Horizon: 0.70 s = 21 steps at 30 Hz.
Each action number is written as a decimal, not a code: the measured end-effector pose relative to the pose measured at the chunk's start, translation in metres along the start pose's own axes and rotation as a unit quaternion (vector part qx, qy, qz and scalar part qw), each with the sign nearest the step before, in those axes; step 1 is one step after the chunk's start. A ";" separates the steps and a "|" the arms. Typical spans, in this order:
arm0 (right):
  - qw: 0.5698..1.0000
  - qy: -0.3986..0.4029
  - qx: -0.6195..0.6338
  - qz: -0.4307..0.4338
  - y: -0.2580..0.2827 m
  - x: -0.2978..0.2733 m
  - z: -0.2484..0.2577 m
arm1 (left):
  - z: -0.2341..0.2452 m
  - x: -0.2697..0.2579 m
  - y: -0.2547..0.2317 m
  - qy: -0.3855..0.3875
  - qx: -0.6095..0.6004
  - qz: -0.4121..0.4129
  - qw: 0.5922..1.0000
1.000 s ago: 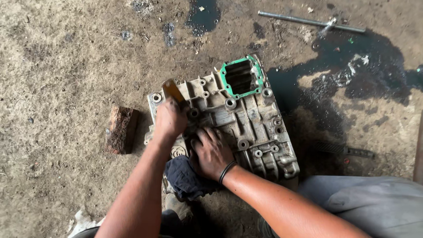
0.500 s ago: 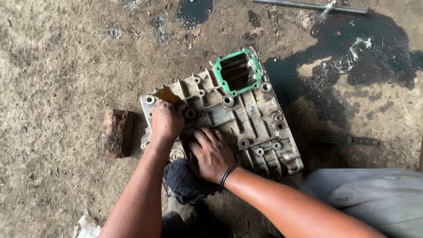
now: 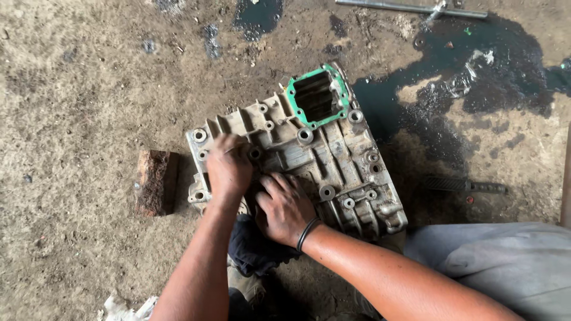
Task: The person scrapes the surface of an engine block with a yellow scraper and wipes it with a dark cloth. The person repeatedly scrapes and wipes the same areas of the engine block.
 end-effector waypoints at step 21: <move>0.979 -0.030 0.175 -0.100 -0.073 -0.020 -0.067 | 0.001 -0.003 0.016 -0.023 0.047 0.171 0.984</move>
Point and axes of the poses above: each hand's wrist, its own x-axis towards the middle knuckle, its own z-axis out of the back of the hand, y = z × x, the point moved 10 cm from there along x, towards the middle knuckle, and after that the axes turned 10 degrees about x, right-handed, at the moved point
